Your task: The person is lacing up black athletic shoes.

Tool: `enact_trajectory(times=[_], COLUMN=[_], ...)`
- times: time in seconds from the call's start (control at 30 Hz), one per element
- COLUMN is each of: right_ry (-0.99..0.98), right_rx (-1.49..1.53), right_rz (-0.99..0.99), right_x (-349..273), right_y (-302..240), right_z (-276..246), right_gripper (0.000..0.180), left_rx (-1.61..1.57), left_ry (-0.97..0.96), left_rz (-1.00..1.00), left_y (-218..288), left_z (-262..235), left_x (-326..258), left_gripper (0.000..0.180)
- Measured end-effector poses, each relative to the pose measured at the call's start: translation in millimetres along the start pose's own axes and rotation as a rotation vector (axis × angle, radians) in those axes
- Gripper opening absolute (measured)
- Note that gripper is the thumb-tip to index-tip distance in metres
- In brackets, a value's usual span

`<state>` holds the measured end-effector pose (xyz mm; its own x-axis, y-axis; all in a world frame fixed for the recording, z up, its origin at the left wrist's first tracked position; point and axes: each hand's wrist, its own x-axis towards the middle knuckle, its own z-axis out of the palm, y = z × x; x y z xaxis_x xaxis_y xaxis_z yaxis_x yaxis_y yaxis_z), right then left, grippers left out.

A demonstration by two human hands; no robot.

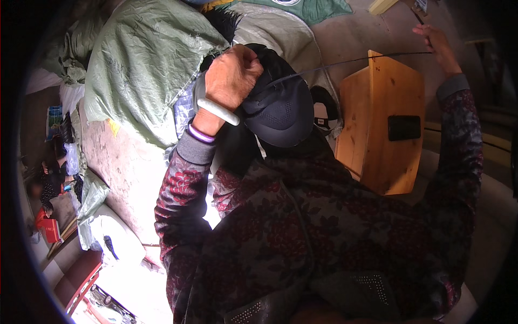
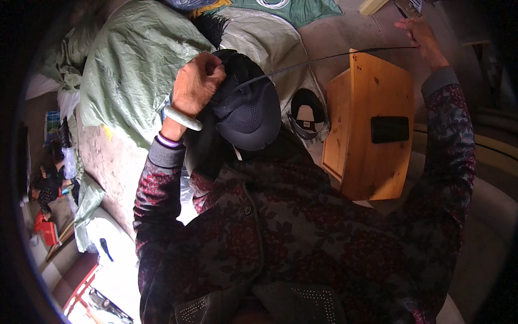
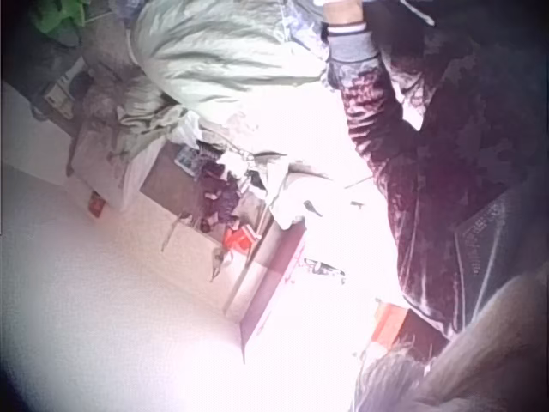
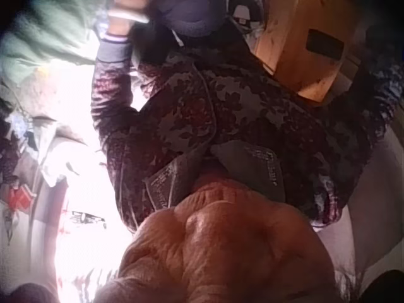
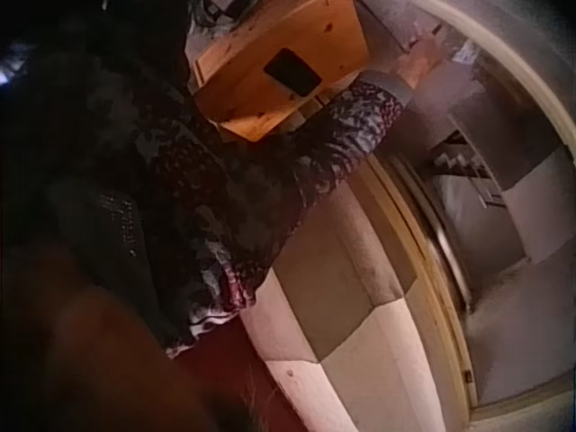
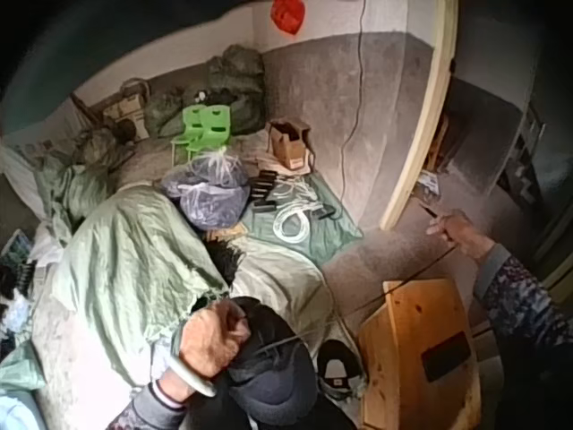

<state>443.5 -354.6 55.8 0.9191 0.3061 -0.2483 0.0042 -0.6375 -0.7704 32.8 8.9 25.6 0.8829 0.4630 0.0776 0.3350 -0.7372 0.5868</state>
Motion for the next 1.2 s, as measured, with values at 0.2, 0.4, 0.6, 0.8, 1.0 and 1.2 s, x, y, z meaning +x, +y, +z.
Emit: enact_trajectory(times=[0.2,0.4,0.6,0.8,1.0,1.2], right_ry=[0.128,0.164,-0.162,-0.514,-0.531,-0.655], right_rx=[0.637,0.642,-0.043,-0.020,0.091,0.049], right_rz=[0.128,0.100,-0.279,-0.604,-0.626,-0.497], right_x=[31,21,-58,-132,-161,-178], right_y=[18,20,-27,-58,-68,-65], right_z=[-44,-46,84,233,279,284], right_gripper=[0.027,0.025,0.025,0.023,0.021,0.024], left_rx=[0.030,0.026,0.049,-0.016,-0.800,-1.055], left_ry=[0.167,0.106,0.025,-0.092,-0.312,-0.499], left_rz=[0.093,0.169,0.132,0.042,-0.373,-0.549], left_y=[4,13,9,11,23,22], left_z=[9,3,5,2,-2,-11], left_x=[-3,-25,-22,-19,-29,-24], left_gripper=[0.021,0.014,0.018,0.027,0.038,0.036])
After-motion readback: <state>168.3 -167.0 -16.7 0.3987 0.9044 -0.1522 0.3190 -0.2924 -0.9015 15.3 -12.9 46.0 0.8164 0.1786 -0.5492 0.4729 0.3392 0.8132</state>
